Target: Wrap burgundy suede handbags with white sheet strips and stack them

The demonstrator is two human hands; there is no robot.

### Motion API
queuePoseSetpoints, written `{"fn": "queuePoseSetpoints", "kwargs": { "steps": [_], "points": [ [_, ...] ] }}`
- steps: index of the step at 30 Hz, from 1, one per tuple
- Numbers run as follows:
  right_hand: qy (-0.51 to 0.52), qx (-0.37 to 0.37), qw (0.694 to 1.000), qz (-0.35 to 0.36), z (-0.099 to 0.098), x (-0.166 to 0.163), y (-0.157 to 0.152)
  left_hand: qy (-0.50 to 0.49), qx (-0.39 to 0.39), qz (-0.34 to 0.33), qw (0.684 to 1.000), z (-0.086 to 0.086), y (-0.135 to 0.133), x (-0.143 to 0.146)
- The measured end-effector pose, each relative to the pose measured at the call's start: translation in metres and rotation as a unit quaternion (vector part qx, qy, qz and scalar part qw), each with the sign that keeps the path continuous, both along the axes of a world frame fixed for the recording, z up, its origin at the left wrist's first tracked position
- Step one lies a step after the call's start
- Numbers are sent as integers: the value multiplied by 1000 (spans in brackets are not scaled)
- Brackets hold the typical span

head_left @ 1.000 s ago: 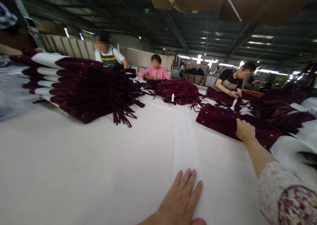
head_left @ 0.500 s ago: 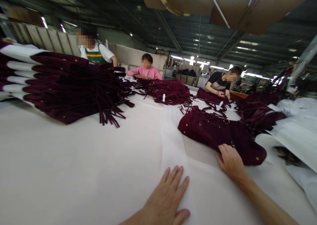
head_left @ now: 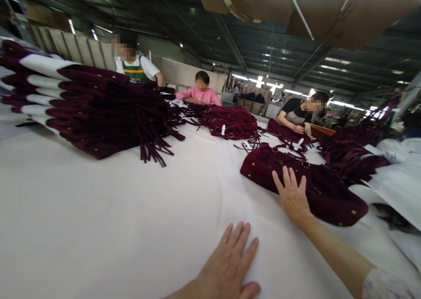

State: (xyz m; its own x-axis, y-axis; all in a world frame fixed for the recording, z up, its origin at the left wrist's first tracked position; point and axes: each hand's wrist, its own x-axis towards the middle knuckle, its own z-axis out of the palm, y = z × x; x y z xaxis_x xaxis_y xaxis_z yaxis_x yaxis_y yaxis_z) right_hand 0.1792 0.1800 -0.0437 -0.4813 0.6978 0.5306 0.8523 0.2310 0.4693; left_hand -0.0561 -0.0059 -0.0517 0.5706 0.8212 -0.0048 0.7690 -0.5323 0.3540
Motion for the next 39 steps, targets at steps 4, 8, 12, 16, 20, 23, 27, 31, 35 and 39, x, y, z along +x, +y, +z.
{"fn": "queuePoseSetpoints", "kwargs": {
  "steps": [4, 8, 12, 16, 20, 23, 27, 31, 35, 39],
  "points": [
    [27, -21, 999, -5, -7, -3, 9, -20, 11, 2, 1000, 2, -4, 1],
    [36, -25, 999, -24, -4, -6, 15, -27, 11, 3, 1000, 0, -5, 1],
    [-26, 2, 1000, 14, -5, -16, 10, -36, 6, 5, 999, -3, -5, 1],
    [-62, -7, 998, 26, -7, -22, 12, -52, 8, 6, 999, -3, -6, 3],
    [42, -80, 995, -52, 0, -25, 39, -58, 10, 9, 998, -1, -8, 4],
    [110, -194, 972, -77, 5, -19, 66, -61, 9, 6, 998, 1, -9, 5],
    [75, -196, 976, -62, 0, -8, 80, -61, -4, 7, 998, 1, -8, 8],
    [25, -124, 990, -67, -13, -16, 64, -49, -5, 8, 999, 2, -8, 10],
    [-17, -105, 990, -91, -5, -27, 54, -37, 0, 6, 999, 3, -8, 9],
    [34, -102, 991, -75, 59, 5, 71, -36, 10, 5, 999, 4, -7, 9]
  ]
}}
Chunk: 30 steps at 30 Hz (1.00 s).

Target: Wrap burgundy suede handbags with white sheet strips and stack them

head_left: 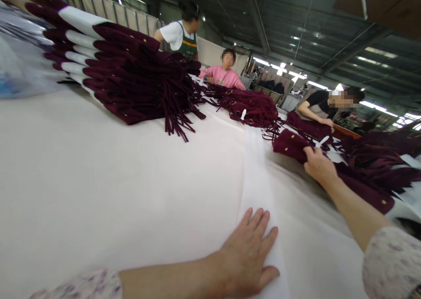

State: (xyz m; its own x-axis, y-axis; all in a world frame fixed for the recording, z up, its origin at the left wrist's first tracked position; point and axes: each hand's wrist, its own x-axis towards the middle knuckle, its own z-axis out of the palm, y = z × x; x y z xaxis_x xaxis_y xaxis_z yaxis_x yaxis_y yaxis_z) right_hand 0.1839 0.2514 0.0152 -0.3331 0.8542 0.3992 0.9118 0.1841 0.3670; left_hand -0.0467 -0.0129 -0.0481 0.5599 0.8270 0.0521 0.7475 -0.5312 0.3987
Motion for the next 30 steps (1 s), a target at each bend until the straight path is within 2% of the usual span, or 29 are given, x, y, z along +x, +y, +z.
{"fn": "queuePoseSetpoints", "kwargs": {
  "steps": [4, 6, 7, 9, 15, 18, 22, 25, 30],
  "points": [
    [82, 111, 990, -20, 92, 59, 24, -5, 22, 10, 1000, -4, 3, 2],
    [104, 131, 985, -38, 122, 81, 28, -6, 30, 13, 999, -7, 5, 3],
    [114, 130, 984, -48, 131, 89, 27, -6, 33, 13, 999, -9, 6, 3],
    [134, 119, 982, -65, 135, 98, 21, -5, 40, 11, 999, -12, 7, 3],
    [207, 77, 971, -97, 111, 98, 9, -3, 45, 8, 999, -10, 7, 2],
    [227, 96, 966, -78, 114, 100, 14, -2, 33, 7, 999, -5, 5, 1],
    [251, 183, 949, -57, 142, 114, 22, -4, 28, 9, 1000, -3, 5, 2],
    [287, 237, 925, -79, 169, 130, 19, -15, 36, 11, 999, -6, 6, 2],
    [402, 235, 876, -125, 208, 150, -6, -25, 55, 15, 998, -12, 8, 2]
  ]
}}
